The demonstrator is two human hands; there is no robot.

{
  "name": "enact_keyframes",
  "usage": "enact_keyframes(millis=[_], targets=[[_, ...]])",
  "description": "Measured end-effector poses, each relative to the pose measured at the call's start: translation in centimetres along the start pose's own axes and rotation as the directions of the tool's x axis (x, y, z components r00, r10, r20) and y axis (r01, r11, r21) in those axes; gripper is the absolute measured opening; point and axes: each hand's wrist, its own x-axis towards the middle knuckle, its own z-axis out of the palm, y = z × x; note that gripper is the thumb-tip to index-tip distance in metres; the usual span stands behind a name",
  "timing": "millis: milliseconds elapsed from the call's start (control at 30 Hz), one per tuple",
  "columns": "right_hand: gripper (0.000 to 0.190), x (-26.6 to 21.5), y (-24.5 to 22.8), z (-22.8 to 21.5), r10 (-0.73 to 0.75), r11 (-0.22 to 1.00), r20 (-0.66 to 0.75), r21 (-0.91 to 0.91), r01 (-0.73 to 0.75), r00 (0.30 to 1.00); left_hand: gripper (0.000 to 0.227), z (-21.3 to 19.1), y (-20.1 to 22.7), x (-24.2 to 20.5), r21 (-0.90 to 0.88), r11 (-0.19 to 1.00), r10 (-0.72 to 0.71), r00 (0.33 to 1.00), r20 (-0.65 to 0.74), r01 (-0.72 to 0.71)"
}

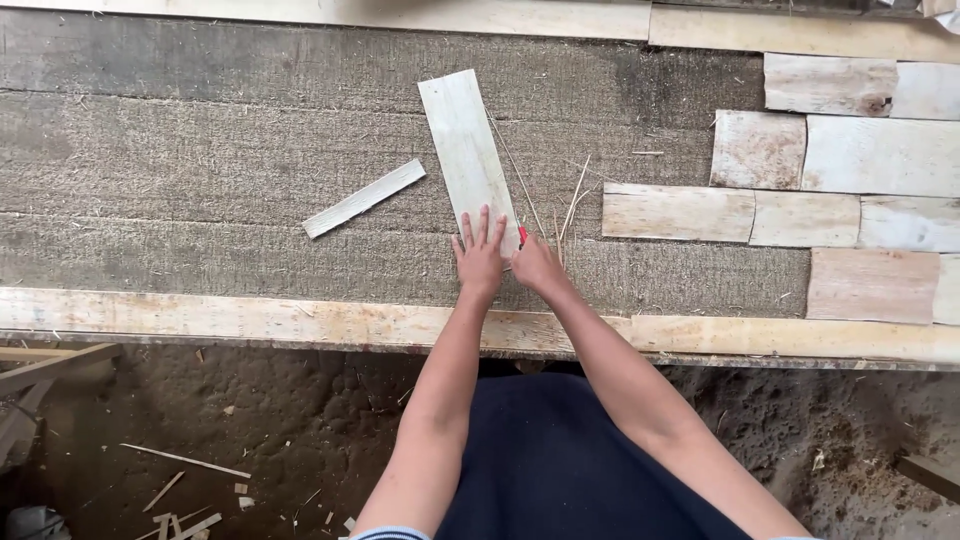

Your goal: The person uses a red utility knife to cut flat bamboo strips on a workbench. They measure and trim the strips, then place them into a partially assembled bamboo panel. The person also gathers and discards small bamboo offcuts during the process.

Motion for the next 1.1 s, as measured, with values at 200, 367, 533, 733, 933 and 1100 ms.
enact_keyframes(millis=[200,367,533,733,933,1100], targets=[[0.050,-3.1,-0.5,-1.1,0.029,1.000,0.026,0.006,-0.029,0.999,0.092,-0.2,0.1,-0.2,0.017,1.000,-0.001,1.000,-0.024,0.002],[0.050,-2.0,1.0,0.6,0.036,0.999,0.026,-0.008,-0.035,0.999,0.093,-0.7,0.3,-0.7,0.001,1.000,-0.005,1.000,-0.023,0.005],[0.049,-1.6,2.6,1.8,0.026,0.999,0.010,-0.038,-0.026,1.000,0.092,-0.6,0.0,-0.5,-0.005,1.000,-0.004,0.999,-0.031,0.004],[0.052,-4.3,2.7,0.8,0.034,0.999,0.038,0.015,-0.035,0.999,0.092,-0.9,0.4,-0.5,-0.031,0.999,-0.017,0.999,-0.047,0.015],[0.050,-7.1,3.0,0.8,0.035,0.999,0.088,-0.008,-0.035,0.995,0.093,-0.5,0.4,-0.9,-0.039,0.999,-0.018,0.999,-0.051,0.016],[0.052,-5.9,4.2,0.7,0.039,0.999,0.080,0.004,-0.039,0.996,0.095,-0.7,0.4,-0.5,-0.037,0.999,-0.020,0.999,-0.042,0.018]])
